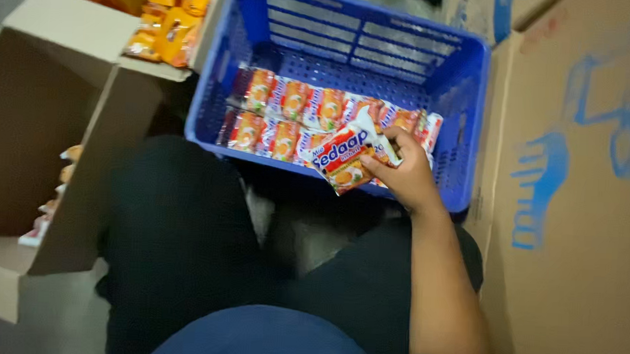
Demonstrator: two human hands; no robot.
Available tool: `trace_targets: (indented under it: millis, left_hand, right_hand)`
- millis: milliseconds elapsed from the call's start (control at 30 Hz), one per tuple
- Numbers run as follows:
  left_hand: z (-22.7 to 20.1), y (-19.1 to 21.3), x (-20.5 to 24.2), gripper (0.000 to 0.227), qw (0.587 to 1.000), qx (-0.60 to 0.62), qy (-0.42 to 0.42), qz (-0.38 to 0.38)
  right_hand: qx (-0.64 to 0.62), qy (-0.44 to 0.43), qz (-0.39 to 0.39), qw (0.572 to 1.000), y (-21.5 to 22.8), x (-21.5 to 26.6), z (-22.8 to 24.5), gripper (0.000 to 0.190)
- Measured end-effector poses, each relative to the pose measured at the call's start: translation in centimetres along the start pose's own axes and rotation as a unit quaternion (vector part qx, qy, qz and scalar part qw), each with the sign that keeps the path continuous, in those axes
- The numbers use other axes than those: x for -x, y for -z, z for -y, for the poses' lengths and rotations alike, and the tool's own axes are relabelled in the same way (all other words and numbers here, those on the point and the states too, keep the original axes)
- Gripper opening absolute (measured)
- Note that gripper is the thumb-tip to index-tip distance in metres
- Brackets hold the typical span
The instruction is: The person transfers small snack packets from a blue plastic basket into a cardboard box. They pick up packets one at a time and place them in rows inside the box, repeating this process throughout the clip.
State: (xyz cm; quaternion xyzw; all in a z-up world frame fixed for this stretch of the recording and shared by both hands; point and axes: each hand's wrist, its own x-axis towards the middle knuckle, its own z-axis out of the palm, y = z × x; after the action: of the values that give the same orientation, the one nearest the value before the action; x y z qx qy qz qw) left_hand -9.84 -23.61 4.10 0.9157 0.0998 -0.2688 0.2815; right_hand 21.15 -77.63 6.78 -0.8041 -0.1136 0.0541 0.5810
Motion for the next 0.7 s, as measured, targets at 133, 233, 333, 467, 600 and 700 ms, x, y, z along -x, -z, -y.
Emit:
trace_targets:
  millis: [133,233,333,467,600,700]
  left_hand:
    - [11.1,-5.0,6.7,0.014,0.994,0.064,0.053,-0.068]
    - [16.0,-8.5,10.9,0.014,0.982,0.108,0.102,-0.113]
    - [18.7,-12.9,14.3,0.014,0.963,0.157,0.153,-0.158]
    - [18.8,-16.7,15.1,0.016,0.926,0.222,0.212,-0.220]
    - [18.0,-16.3,11.9,0.019,0.882,0.277,0.260,-0.279]
    - [16.7,-15.6,9.4,0.022,0.850,0.316,0.296,-0.301]
  right_hand:
    - [0.022,0.018,0.006,1.000,-3.3,-1.5,0.4,0.045]
    - [0.050,0.044,0.019,0.998,-5.2,-2.2,3.2,0.048]
    - [0.061,0.104,0.046,0.992,-7.8,-3.2,4.5,0.053]
    - [0.089,0.069,0.106,0.988,-10.7,-4.4,6.6,0.050]
    - [0.014,0.048,0.120,0.992,-16.2,-6.0,11.7,0.050]
    - [-0.024,0.047,0.161,0.986,-20.3,-7.0,13.1,0.051]
